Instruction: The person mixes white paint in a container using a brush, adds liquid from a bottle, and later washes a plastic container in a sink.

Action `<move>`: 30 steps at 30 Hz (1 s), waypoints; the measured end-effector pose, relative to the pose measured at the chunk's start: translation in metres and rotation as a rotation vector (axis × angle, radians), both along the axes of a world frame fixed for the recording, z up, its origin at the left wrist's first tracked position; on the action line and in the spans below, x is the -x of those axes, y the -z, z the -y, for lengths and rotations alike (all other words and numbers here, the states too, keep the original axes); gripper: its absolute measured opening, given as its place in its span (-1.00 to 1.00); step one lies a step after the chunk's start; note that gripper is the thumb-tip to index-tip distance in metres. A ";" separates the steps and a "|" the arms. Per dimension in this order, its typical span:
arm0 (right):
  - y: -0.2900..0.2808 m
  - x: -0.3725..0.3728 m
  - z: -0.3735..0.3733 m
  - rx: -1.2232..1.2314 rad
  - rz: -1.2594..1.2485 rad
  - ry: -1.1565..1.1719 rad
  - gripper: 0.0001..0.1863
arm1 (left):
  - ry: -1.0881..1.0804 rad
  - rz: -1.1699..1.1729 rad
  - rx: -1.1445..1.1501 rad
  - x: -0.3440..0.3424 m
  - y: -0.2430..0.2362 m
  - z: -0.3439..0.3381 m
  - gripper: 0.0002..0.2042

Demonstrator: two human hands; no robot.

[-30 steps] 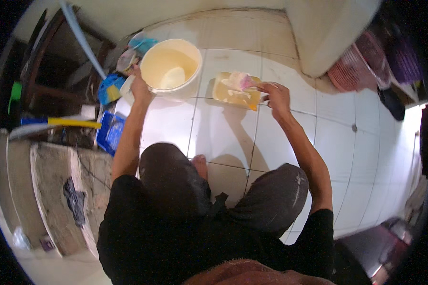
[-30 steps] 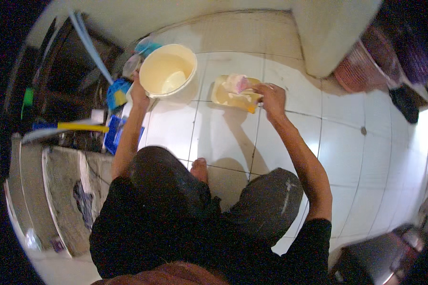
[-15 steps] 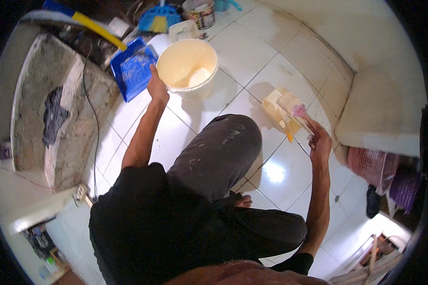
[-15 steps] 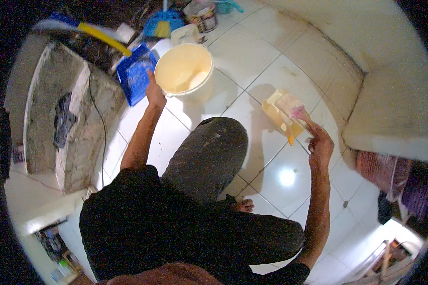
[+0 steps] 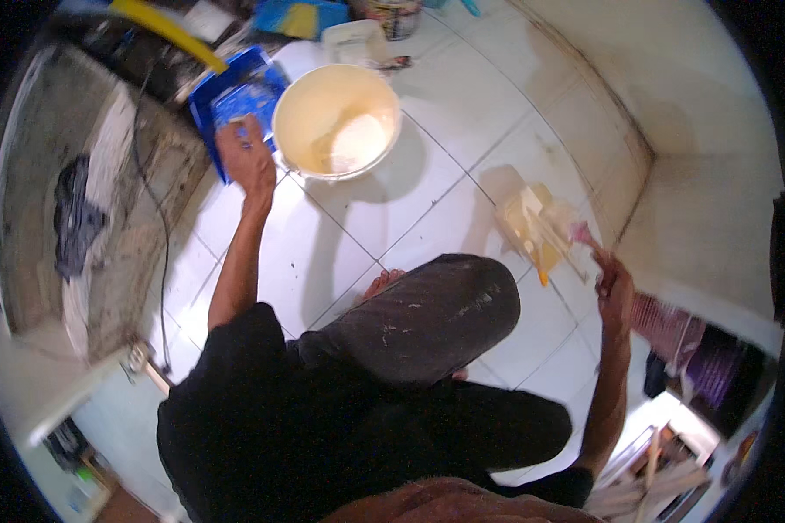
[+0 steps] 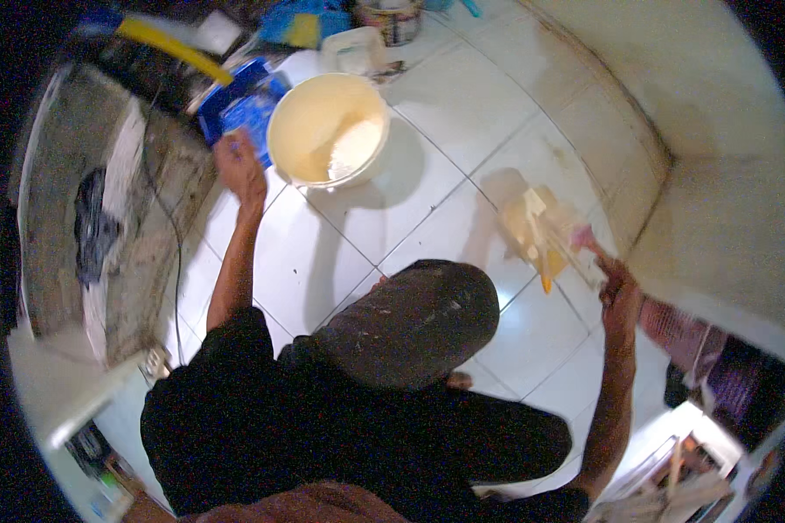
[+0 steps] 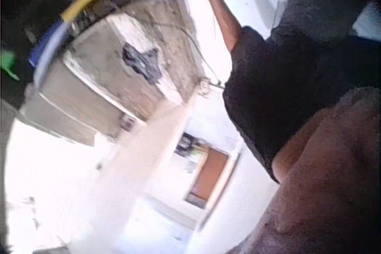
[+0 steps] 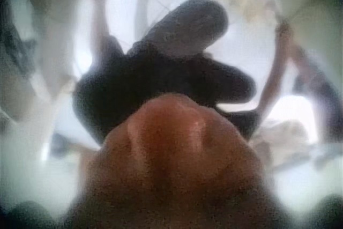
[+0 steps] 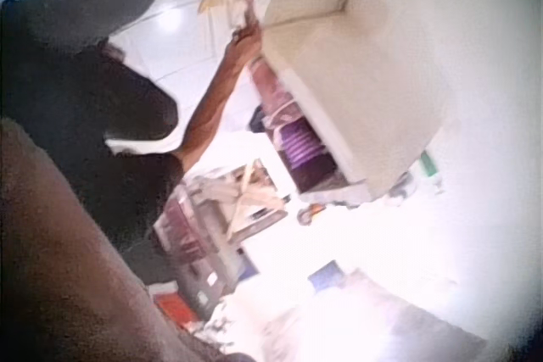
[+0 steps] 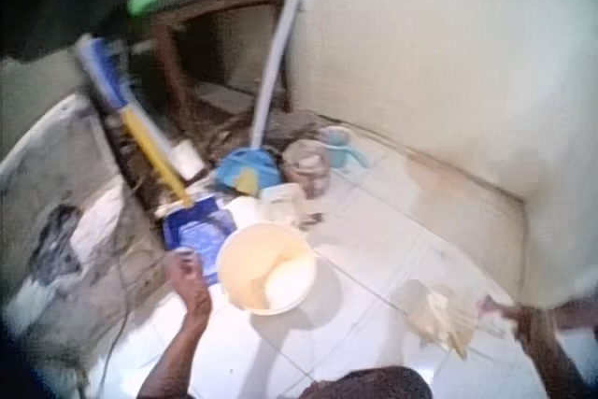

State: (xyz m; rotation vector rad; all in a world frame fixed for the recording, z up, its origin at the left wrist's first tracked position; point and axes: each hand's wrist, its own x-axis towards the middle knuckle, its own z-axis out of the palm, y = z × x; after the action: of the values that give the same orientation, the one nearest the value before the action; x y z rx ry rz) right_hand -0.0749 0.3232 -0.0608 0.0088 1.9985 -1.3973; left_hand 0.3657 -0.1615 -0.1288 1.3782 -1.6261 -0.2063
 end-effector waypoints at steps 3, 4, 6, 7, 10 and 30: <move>-0.008 0.003 0.016 -0.109 -0.183 -0.143 -0.65 | 0.411 -0.547 -0.115 0.017 -0.070 -0.042 -0.90; -0.005 0.007 0.029 -0.125 -0.284 -0.249 -0.67 | 0.595 -0.769 -0.314 0.027 -0.091 -0.057 -0.88; -0.007 -0.004 0.024 -0.070 -0.293 -0.185 -0.71 | 0.937 -0.644 -0.810 0.074 -0.121 -0.072 -0.75; -0.020 -0.024 0.037 0.074 0.045 0.080 -0.71 | 1.084 -0.532 -1.042 0.100 -0.125 -0.077 -0.70; -0.018 -0.053 0.056 0.153 0.063 0.277 -0.75 | 1.522 0.005 -1.338 0.202 -0.135 -0.097 -0.62; 0.033 -0.156 0.069 0.507 0.378 0.529 -0.71 | 1.098 0.302 -1.909 0.286 -0.033 -0.261 -0.68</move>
State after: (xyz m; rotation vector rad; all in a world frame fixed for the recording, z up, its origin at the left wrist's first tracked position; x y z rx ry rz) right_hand 0.0813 0.2538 -0.0942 0.5654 1.3367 -2.0251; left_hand 0.0793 0.0992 -0.0962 1.3652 -2.1986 -2.8326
